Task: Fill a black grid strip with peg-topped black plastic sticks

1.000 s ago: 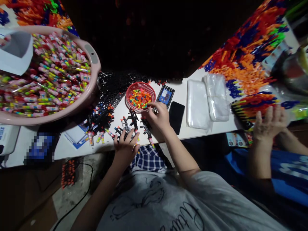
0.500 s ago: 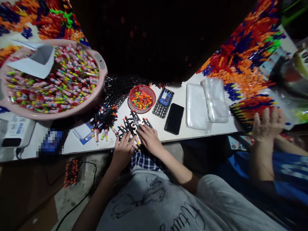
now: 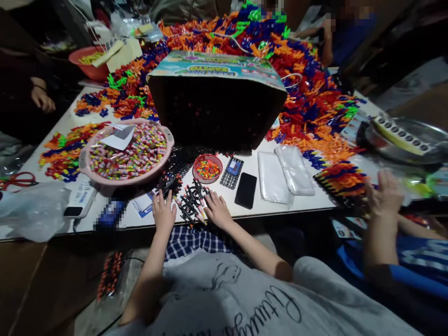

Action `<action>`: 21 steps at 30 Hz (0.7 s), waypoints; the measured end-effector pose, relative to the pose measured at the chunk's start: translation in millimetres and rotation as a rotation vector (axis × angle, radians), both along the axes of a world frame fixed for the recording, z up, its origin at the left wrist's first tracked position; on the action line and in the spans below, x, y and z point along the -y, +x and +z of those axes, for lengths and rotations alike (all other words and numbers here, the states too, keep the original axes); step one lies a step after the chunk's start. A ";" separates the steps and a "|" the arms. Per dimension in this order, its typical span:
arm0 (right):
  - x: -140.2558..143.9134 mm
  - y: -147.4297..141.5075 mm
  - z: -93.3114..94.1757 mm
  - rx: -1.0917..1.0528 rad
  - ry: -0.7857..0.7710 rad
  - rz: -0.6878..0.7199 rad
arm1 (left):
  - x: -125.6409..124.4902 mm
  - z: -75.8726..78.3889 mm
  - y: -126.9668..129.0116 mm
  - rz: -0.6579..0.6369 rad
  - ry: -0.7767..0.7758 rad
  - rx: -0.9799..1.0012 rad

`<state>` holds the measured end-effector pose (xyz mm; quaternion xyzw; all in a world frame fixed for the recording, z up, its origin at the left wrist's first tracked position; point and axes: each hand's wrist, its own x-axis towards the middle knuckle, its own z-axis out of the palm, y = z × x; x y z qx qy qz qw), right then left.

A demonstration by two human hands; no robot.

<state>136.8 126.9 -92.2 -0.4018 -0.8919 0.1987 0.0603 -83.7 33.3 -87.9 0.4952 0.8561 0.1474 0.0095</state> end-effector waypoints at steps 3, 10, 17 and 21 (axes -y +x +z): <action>-4.6 -15.9 2.6 -0.032 -0.019 0.003 | -6.2 1.9 5.3 -0.007 0.041 -0.006; -11.2 -20.7 -16.1 -0.195 0.035 -0.058 | -2.2 6.7 11.1 0.022 0.233 0.162; 3.6 -13.1 -12.3 -0.181 0.064 0.161 | 2.9 3.5 0.4 0.113 0.021 0.148; 1.8 -18.8 -15.7 -0.173 0.071 0.150 | -1.0 2.9 -5.5 0.116 0.026 0.230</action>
